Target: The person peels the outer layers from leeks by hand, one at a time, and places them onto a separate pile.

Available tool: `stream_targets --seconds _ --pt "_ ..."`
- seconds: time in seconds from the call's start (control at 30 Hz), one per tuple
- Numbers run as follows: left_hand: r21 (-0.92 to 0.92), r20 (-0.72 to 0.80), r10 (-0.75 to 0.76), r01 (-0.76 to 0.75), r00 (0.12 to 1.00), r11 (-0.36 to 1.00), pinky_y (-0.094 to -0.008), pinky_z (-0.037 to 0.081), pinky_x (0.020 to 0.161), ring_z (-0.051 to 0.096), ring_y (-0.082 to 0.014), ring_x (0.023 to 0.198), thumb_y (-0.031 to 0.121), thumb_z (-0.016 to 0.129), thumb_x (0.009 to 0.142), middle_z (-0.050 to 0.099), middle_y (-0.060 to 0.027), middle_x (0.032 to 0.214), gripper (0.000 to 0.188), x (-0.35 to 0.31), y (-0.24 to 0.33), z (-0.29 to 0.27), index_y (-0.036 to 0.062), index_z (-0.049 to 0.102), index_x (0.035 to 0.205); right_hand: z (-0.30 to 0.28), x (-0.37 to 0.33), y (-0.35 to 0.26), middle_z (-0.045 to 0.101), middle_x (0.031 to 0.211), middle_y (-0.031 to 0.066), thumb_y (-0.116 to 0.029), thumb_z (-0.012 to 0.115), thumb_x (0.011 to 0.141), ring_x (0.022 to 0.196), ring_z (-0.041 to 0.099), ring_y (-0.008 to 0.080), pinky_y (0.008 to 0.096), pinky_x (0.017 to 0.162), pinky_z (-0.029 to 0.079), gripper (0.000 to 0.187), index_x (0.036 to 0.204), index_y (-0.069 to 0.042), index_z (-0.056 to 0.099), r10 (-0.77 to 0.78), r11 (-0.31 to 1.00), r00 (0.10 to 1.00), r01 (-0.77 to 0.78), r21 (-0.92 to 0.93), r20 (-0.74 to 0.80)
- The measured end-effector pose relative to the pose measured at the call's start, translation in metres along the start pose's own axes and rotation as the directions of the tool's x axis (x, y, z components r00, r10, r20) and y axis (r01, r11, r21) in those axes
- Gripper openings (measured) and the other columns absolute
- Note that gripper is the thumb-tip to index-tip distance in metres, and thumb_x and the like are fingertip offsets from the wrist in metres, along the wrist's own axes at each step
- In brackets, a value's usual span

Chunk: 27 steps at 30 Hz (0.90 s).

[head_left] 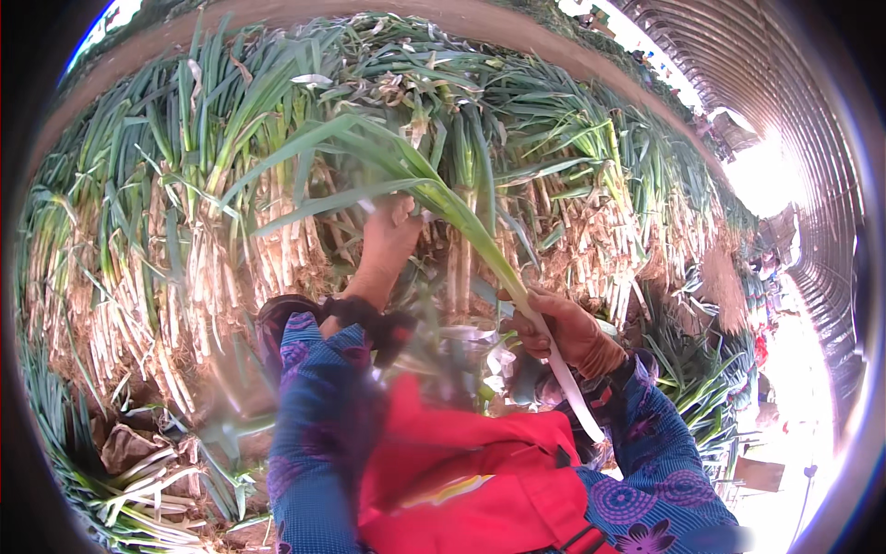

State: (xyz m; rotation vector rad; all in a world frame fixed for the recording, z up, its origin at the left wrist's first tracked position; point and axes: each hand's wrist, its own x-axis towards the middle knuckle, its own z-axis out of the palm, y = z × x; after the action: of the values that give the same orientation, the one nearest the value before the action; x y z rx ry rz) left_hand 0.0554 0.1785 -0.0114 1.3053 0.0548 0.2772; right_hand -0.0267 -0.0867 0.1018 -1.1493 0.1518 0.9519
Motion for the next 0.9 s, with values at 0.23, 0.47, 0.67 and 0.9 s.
stream_targets --seconds 0.23,0.47,0.67,0.9 --pt "-0.312 0.319 -0.258 0.358 0.912 0.880 -0.0366 0.048 0.083 0.057 -0.0209 0.105 0.035 0.066 0.087 0.058 -0.0052 0.116 0.052 -0.013 0.043 0.002 0.0096 0.047 0.128 -0.020 -0.014 0.016 0.050 0.075 0.0014 -0.030 0.045 0.098 0.052 0.043 0.0083 0.0229 0.042 0.037 0.036 0.122 -0.004 0.047 0.069 0.944 0.979 -0.126 0.306 0.191" --pt "-0.479 0.248 -0.152 0.257 0.957 0.839 -0.0436 0.056 0.080 0.062 -0.0250 0.099 0.026 0.068 0.087 0.055 -0.0118 0.113 0.063 -0.015 0.036 0.008 0.0071 0.031 0.134 -0.024 -0.038 0.044 0.044 0.073 0.0017 -0.033 0.040 0.100 0.050 0.041 0.0078 0.0223 0.041 0.036 0.050 0.139 -0.002 0.033 0.136 0.878 0.931 -0.272 0.394 0.339" --pt "-0.590 0.191 -0.126 0.217 0.973 0.778 -0.0398 0.054 0.084 0.061 -0.0211 0.095 0.024 0.068 0.087 0.058 -0.0065 0.100 0.044 -0.016 0.047 0.016 0.0052 0.047 0.121 -0.028 -0.053 0.065 0.046 0.070 0.0037 -0.036 0.039 0.100 0.044 0.042 0.0088 0.0223 0.039 0.035 0.052 0.137 -0.001 0.034 0.187 0.845 0.901 -0.351 0.403 0.392" --pt "-0.640 0.155 -0.147 0.213 0.977 0.738 -0.0374 0.052 0.084 0.063 -0.0218 0.092 0.024 0.074 0.083 0.065 -0.0094 0.099 0.035 -0.010 0.051 0.012 0.0060 0.058 0.108 -0.031 -0.049 0.057 0.051 0.070 0.0083 -0.039 0.048 0.094 0.047 0.046 0.0140 0.0263 0.041 0.038 0.057 0.132 0.003 0.042 0.106 0.989 0.975 -0.123 0.079 0.194"
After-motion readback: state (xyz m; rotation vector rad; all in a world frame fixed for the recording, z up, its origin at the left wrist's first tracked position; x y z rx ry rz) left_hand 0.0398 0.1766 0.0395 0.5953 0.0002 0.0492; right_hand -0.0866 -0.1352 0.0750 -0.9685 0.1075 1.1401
